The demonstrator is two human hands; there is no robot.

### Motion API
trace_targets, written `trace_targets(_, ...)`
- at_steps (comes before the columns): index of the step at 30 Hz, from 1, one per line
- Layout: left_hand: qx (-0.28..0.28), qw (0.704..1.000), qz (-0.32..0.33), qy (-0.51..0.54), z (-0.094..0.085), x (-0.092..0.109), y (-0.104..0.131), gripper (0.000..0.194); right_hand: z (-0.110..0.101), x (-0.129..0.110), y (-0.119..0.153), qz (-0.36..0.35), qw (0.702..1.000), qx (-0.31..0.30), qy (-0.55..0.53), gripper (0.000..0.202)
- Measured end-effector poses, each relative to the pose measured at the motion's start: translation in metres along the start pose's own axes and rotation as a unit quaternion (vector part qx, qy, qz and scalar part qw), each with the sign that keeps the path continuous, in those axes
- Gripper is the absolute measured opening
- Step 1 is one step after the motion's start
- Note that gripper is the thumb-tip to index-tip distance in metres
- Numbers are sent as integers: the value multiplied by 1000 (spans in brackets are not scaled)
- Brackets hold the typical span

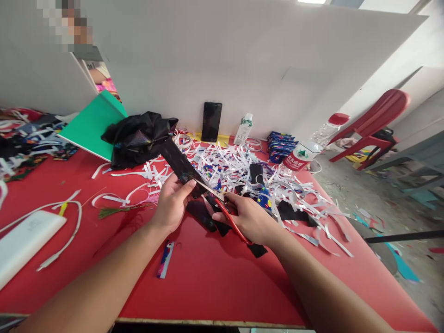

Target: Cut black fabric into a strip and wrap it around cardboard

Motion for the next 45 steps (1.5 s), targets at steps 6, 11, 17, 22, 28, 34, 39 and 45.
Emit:
trace_targets(6, 15, 1000, -5, -10, 0, -1, 0, 45, 3, -2, -1, 6, 1000, 17, 5, 50)
trace_targets(11, 19, 999, -2, -27, -1, -5, 1, 45, 7, -3, 0, 26, 999, 30, -20, 51)
trace_targets(17, 4, 999, 17, -48, -2, -7, 3, 42, 7, -3, 0, 57, 996, 62, 25, 48)
trace_targets(22, -7, 999, 10, -53, -3, -8, 5, 43, 7, -2, -1, 54, 995, 72, 30, 49)
trace_targets(28, 0, 999, -1, -37, -2, -9, 5, 44, 9, 2, -2, 49, 996, 73, -3, 55)
trace_targets(34, 4, 999, 0, -44, -1, -7, 5, 44, 8, 0, 0, 35, 998, 54, -11, 57)
trace_targets(39, -22, 997, 2, -78, 0, -8, 7, 42, 7, -6, 3, 24, 999, 47, -5, 54)
trace_targets(45, -21, 996, 2, -84, -2, -8, 7, 45, 9, -2, 0, 34, 998, 55, -28, 58)
Point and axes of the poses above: each hand's wrist, its own y-axis away from the middle knuckle, its own z-axis out of the palm, x = y × z, the point moved 4 cm from there along -y, towards the middle knuckle, and after that the axes turned 9 degrees about z, right-handed, at the moved point
